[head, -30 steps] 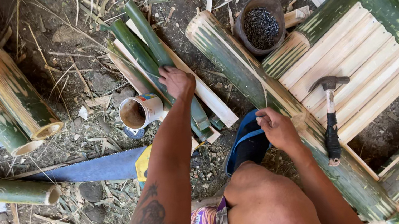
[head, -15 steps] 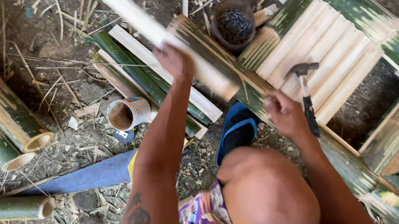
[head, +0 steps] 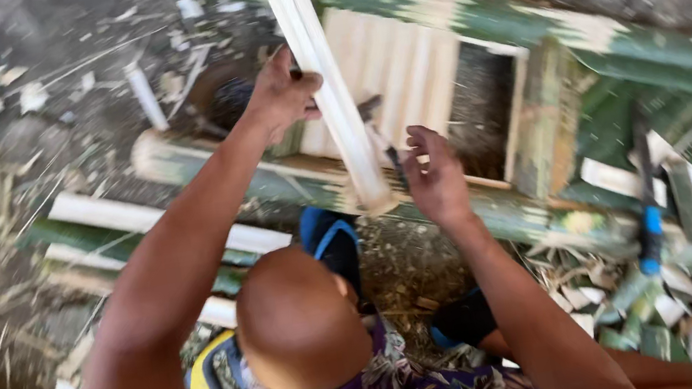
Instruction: The person assembles a bamboo frame by placing thin bamboo strips into a rectangular frame, cutting them to size with a knife, and securing them with a hammer and nails. The person repeatedly picks up strips, cuts them, and hammers them into place.
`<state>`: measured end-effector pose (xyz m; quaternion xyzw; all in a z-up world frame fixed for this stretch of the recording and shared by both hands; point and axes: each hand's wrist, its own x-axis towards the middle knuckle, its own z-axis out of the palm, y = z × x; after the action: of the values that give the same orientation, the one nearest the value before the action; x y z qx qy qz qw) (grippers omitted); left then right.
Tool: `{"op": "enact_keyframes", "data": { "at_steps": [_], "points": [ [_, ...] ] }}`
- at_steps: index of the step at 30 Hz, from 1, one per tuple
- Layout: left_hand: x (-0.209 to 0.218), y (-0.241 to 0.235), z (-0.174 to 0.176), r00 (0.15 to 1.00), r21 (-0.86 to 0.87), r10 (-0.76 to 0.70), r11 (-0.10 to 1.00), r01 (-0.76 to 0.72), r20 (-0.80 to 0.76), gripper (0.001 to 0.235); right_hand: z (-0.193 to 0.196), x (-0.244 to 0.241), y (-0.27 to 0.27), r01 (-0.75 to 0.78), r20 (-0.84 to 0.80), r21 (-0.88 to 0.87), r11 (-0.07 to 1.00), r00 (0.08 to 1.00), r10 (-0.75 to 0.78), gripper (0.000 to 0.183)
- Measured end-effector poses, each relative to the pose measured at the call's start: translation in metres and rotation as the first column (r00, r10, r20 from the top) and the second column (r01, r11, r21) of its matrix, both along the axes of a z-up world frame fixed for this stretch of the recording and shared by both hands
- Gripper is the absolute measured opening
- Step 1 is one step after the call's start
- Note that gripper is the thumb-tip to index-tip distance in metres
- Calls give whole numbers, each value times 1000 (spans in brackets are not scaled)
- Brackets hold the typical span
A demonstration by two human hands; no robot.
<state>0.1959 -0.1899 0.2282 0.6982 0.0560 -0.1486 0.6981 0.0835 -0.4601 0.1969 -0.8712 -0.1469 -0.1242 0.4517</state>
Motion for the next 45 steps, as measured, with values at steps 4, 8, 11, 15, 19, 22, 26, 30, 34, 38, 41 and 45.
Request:
{"op": "enact_keyframes", "data": {
  "at_steps": [4,8,11,15,19,22,26,30,34,38,41,45],
  "points": [
    [15,-93,2,965,167,-230,954,249,-124,44,-24,-11,-37,121,-213,93,988,972,-99,42],
    [22,-185,-40,903,185,-364,894,407,-228,43,-65,-17,-77,293,-329,217,931,920,-213,45],
    [8,-239,-101,876,198,-374,875,442,-303,53,-113,-20,-111,405,-465,275,872,850,-248,44],
    [-8,-270,-167,847,516,-513,692,504,-139,30,-164,-23,-144,401,-379,123,908,865,-330,28],
    [0,-241,-185,634,805,-664,82,588,-396,22,-186,-3,-154,451,-466,-51,891,779,-420,32],
    [20,-212,-177,522,767,-644,-164,621,-560,28,-188,24,-155,448,-526,-57,892,746,-408,34],
    [47,-195,-169,541,832,-686,-174,527,-486,26,-190,51,-147,436,-632,-77,897,675,-382,36],
    [68,-206,-161,583,904,-796,115,412,-164,65,-189,57,-141,402,-560,-69,913,742,-369,35],
    [73,-237,-156,255,951,-967,78,301,-1,74,-184,60,-142,367,-634,-151,918,677,-375,32],
    [78,-255,-164,-82,948,-971,-239,212,-226,75,-184,61,-140,423,-658,-125,898,642,-394,29],
    [81,-256,-174,-44,906,-976,-214,365,-213,78,-182,64,-143,456,-645,-81,886,654,-395,29],
    [77,-255,-186,-105,920,-988,-146,363,-115,84,-174,72,-152,556,-841,104,825,491,-225,29]
  ]
}}
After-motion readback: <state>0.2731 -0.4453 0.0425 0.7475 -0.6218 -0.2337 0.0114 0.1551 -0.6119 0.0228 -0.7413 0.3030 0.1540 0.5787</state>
